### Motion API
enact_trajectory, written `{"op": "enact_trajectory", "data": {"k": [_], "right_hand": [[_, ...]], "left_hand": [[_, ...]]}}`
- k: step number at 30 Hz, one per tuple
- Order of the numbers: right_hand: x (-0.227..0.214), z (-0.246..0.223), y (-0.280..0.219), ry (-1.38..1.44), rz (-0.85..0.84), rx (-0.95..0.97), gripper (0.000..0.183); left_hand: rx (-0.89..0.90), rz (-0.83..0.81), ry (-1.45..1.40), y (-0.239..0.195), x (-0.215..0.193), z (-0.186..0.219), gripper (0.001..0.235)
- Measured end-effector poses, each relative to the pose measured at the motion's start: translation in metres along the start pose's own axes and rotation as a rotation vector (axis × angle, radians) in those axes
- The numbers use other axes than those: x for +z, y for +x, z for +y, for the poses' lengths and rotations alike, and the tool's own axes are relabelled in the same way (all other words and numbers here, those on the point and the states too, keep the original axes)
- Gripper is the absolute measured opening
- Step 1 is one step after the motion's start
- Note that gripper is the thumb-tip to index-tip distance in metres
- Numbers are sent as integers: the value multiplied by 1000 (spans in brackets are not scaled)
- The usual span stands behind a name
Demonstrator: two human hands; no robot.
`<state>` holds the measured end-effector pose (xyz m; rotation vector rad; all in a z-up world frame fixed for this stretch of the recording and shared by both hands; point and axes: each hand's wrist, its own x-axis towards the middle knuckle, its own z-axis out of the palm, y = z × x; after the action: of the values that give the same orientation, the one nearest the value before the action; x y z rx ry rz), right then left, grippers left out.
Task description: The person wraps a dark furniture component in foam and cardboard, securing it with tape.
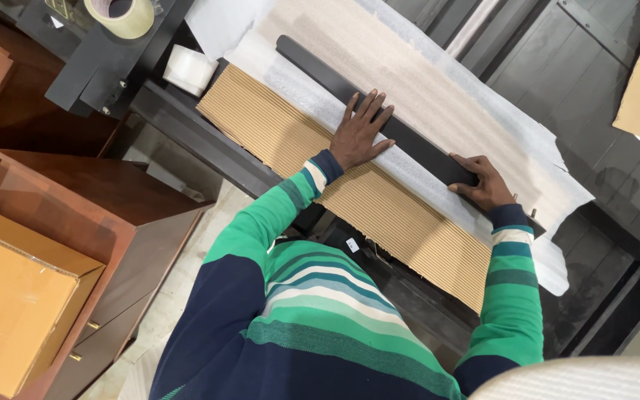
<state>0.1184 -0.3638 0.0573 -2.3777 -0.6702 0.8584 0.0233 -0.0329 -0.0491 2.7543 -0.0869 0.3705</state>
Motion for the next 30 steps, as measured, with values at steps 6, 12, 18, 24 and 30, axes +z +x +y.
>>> {"op": "enact_trajectory", "data": {"k": [6, 12, 18, 24, 30], "right_hand": [[5, 5, -6, -66, 113, -94, 73], [33, 17, -16, -234, 375, -222, 67], [38, 25, -17, -159, 456, -249, 71], [38, 26, -15, -193, 495, -239, 73], [31, 13, -13, -312, 456, -63, 59]], "left_hand": [[-22, -65, -25, 2, -15, 6, 75], [0, -30, -63, 0, -10, 2, 68], [42, 18, -60, 3, -2, 0, 69], [5, -38, -109, 2, -16, 4, 66], [116, 121, -37, 1, -12, 3, 66]]}}
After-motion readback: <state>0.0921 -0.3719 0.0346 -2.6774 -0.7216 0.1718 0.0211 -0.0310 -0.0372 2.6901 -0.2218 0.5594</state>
